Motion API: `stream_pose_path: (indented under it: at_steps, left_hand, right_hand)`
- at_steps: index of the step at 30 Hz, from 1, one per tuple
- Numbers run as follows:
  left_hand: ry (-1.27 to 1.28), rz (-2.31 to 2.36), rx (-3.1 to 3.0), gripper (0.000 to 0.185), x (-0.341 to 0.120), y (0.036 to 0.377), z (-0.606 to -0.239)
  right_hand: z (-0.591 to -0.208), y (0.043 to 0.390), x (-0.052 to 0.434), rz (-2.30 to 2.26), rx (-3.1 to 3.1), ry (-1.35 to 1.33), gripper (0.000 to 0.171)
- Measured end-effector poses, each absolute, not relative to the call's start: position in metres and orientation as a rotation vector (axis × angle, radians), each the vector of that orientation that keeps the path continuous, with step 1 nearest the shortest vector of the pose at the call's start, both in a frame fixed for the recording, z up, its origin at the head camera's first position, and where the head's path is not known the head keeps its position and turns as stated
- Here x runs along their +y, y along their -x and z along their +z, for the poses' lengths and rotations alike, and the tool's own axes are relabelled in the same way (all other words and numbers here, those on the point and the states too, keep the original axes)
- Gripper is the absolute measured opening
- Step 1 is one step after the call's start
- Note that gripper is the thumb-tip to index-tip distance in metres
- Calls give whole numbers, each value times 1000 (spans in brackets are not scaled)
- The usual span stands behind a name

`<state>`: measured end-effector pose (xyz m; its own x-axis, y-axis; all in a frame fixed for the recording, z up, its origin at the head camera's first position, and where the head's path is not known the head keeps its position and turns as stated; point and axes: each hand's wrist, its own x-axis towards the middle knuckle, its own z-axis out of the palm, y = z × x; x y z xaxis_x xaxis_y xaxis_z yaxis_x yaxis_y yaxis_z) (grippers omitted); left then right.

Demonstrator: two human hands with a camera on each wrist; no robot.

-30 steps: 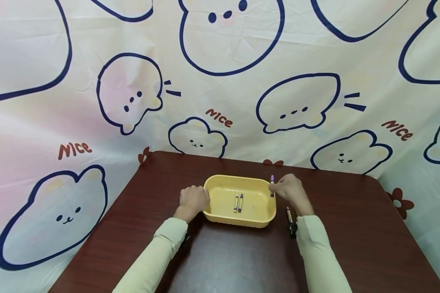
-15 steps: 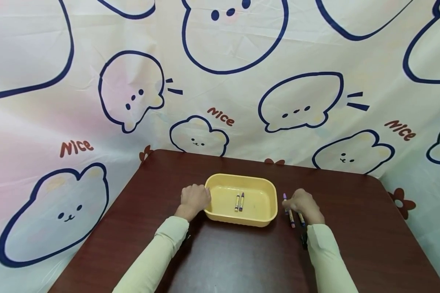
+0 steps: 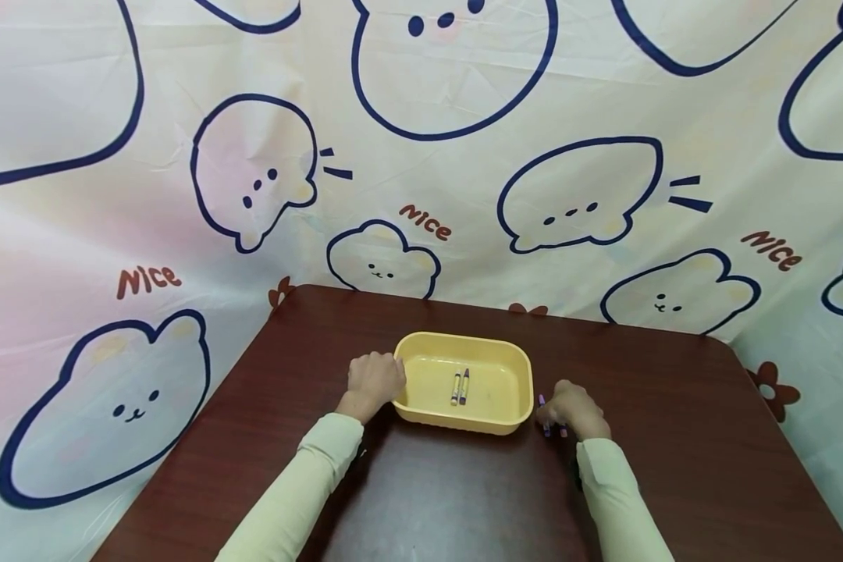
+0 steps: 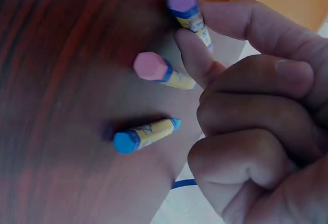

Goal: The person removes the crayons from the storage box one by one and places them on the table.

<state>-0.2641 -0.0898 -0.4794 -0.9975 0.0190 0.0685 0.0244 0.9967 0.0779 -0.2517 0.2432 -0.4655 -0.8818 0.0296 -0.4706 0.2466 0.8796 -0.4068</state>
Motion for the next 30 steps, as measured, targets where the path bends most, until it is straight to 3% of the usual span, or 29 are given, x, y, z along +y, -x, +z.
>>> stream_pose_path:
  at_steps: [8,16,30]
  left_hand:
    - [27,-119,-3075,46,-90,264,-479]
    - [43,-110,-3067,46,-90,263,-479]
    - [41,-88,-3080,48,-88,262,-477]
  right_hand:
    - [-458,245,243,-651,2641,-232,26]
    - [-433,248,237,-760,2797,-247,49]
    - [-426,256,165,-825,2847,-70,49]
